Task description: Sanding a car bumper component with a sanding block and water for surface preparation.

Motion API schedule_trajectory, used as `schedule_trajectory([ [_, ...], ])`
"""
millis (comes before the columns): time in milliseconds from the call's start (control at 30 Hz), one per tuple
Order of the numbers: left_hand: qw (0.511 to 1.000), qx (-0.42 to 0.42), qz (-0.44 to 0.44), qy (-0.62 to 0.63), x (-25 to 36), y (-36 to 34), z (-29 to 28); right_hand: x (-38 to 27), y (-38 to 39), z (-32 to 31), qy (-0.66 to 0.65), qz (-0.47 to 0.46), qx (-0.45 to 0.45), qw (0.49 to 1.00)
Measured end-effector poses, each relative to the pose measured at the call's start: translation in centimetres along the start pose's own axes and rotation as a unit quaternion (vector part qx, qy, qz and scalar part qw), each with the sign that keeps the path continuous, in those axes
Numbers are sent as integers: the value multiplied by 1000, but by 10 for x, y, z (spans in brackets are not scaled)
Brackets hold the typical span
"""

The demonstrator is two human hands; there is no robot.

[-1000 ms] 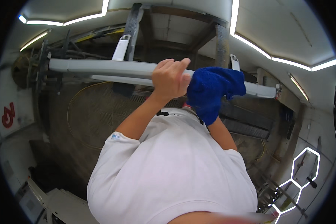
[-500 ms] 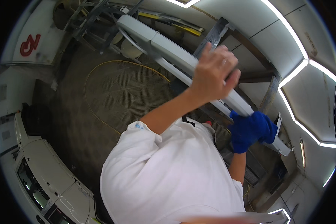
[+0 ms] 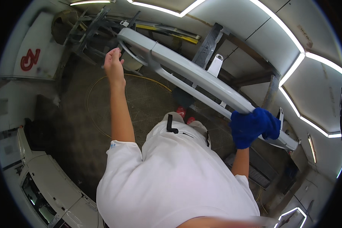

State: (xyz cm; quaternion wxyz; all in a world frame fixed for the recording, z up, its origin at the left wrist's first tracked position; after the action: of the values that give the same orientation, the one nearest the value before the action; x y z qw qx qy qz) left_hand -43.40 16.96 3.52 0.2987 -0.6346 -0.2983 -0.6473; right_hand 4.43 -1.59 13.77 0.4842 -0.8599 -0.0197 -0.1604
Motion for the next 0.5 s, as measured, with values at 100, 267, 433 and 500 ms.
schedule_trajectory([
  [100, 1000, -16, 23, 5, -1, -37, 10, 17, 17, 33, -212, 117, -291, 926],
  [267, 995, -38, 81, -36, -15, -143, 38, 19, 16, 25, -111, 104, -143, 978],
  [433, 930, -360, -73, 22, -82, -166, 131, -21, 42, 23, 53, 87, -20, 995],
  [500, 932, -362, 5, -4, -81, -162, 135, -45, 34, 24, 55, 95, -35, 993],
])
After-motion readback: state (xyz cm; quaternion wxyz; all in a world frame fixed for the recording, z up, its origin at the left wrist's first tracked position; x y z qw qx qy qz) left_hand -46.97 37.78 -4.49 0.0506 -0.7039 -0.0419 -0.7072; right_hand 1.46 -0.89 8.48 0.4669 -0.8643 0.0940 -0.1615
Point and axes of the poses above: each hand's wrist, its own y-axis away from the middle knuckle, its own z-axis out of the palm, x = y × z, the point moved 10 cm from there along -y, towards the middle knuckle, and after that the axes turned 14 degrees about x, right-handed, at the moved point
